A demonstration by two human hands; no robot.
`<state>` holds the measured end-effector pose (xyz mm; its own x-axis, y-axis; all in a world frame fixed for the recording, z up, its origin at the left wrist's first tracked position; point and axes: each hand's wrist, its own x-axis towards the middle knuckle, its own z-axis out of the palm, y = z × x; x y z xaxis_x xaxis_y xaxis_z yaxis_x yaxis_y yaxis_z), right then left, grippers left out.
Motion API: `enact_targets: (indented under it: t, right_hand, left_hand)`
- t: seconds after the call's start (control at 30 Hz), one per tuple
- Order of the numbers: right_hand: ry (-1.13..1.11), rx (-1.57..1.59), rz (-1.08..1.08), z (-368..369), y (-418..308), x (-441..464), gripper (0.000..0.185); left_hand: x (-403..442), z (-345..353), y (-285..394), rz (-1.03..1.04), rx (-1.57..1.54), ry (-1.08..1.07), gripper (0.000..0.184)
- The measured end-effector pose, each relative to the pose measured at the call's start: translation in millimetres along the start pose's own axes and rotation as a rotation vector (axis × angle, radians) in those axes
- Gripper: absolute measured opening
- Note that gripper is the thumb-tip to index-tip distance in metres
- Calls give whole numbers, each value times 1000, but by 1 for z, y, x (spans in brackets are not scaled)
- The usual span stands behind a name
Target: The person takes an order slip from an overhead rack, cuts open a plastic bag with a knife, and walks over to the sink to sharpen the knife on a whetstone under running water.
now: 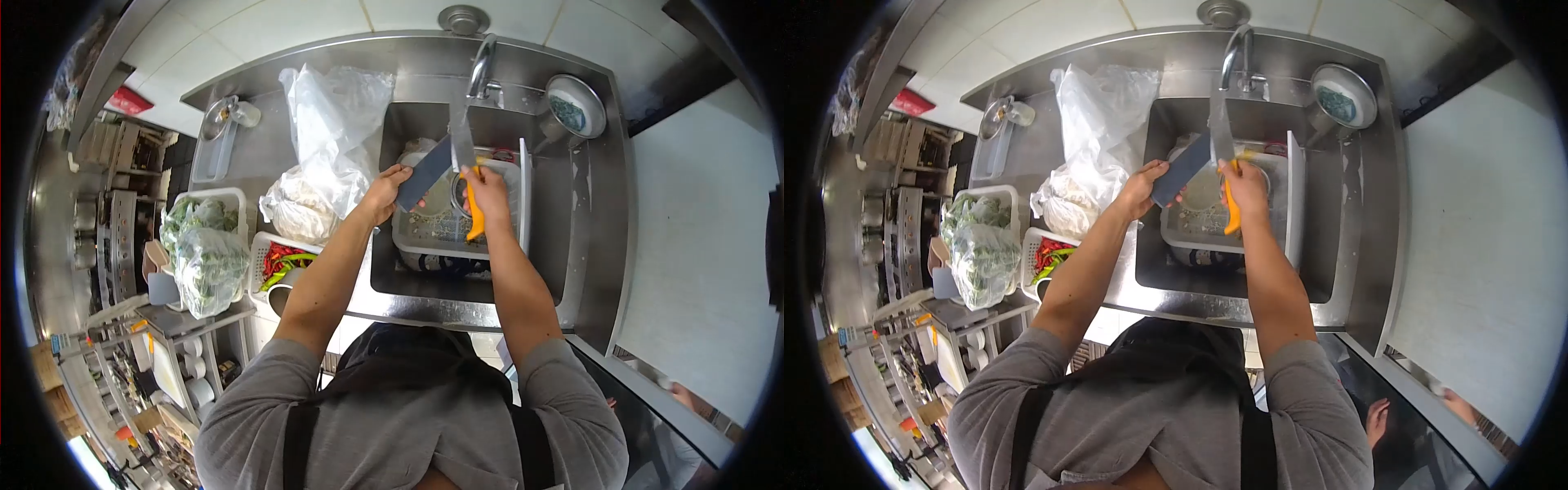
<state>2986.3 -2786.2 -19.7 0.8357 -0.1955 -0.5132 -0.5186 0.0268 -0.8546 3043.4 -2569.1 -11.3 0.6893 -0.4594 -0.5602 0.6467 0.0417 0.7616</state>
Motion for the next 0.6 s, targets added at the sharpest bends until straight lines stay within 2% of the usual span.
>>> enact_targets:
  t: [0.07, 0.13, 0.27, 0.33, 0.4, 0.47, 0.53, 0.6]
  right_hand:
    - [65, 46, -23, 3, -3, -11, 31]
    - [73, 29, -11, -2, 24, -36, 30]
    - [55, -70, 8, -22, 77, -85, 25]
    - [66, -133, 9, -32, 86, -100, 25]
    - [78, -123, 50, -39, 88, -116, 24]
    - [76, -135, 89, -41, 88, -127, 22]
    - [94, -215, -25, -45, 106, -129, 22]
    - [95, -256, -42, -43, 109, -132, 22]
  left_hand:
    - [-5, -2, -9, 4, -64, 40, 25]
    - [-5, -15, -13, 19, -122, 70, 22]
    - [18, -76, -16, 124, -96, 307, 27]
    - [22, -110, -6, 213, -183, 420, 26]
    - [16, -141, 11, 284, -66, 408, 26]
    - [5, -162, 27, 346, -116, 413, 27]
    - [-6, -184, 36, 396, -98, 460, 28]
    - [-9, -217, 37, 406, -103, 531, 28]
